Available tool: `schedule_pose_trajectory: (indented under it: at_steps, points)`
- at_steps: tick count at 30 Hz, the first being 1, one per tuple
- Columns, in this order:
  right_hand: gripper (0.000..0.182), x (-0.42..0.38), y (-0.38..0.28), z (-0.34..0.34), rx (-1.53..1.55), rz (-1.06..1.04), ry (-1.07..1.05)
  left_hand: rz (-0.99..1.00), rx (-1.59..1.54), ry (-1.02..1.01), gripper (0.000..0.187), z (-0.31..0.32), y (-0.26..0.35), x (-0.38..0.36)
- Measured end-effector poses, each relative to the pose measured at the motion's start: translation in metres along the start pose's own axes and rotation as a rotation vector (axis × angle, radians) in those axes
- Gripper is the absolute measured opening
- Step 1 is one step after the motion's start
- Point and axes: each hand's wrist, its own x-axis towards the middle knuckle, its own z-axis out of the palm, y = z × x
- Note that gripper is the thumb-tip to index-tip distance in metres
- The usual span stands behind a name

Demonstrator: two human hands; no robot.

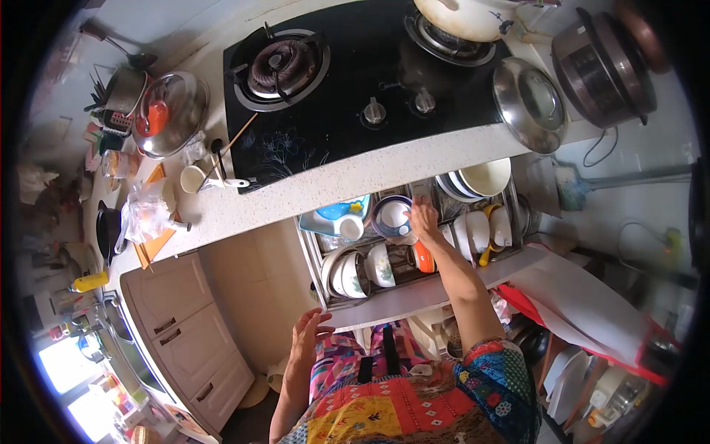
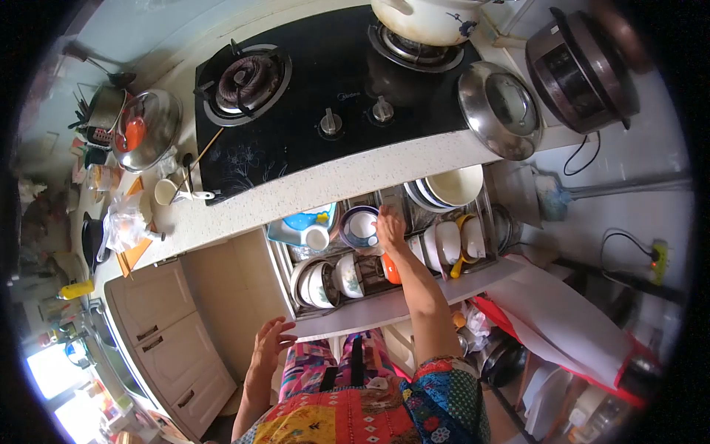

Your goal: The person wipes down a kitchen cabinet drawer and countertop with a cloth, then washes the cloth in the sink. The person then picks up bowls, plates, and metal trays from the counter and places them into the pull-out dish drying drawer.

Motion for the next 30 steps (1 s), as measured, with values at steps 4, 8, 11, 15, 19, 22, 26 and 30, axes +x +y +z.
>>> schedule_pose_trajectory:
  at_steps: [4,8,11,15,19,22,26,30]
  points:
    - [0.017,0.008,0.013,0.046,-0.003,0.044,-0.076,-0.017,-0.009,-0.006,0.040,0.003,-0.002,0.000]
    - [0.018,0.011,0.015,0.033,0.069,0.015,-0.137,-0.007,0.004,-0.025,0.040,0.007,-0.001,0.003]
    - [0.019,0.010,0.021,0.038,0.083,0.017,-0.121,-0.008,0.006,-0.058,0.041,0.011,0.003,0.005]
    - [0.024,0.013,0.028,0.048,0.355,0.049,-0.082,0.004,0.025,-0.048,0.039,0.011,0.007,0.001]
    - [0.033,0.039,0.025,0.022,0.216,0.063,-0.128,-0.002,0.043,-0.042,0.040,0.004,0.002,0.004]
    - [0.038,0.069,0.033,0.031,0.108,0.004,-0.023,-0.017,0.043,-0.025,0.039,0.004,0.000,0.005]
    - [0.032,0.113,0.037,0.071,-0.016,-0.218,0.410,-0.041,-0.006,-0.014,0.034,0.001,-0.006,0.010]
    - [0.032,0.112,0.033,0.072,0.004,-0.223,0.333,-0.062,-0.020,0.038,0.034,0.001,-0.007,0.007]
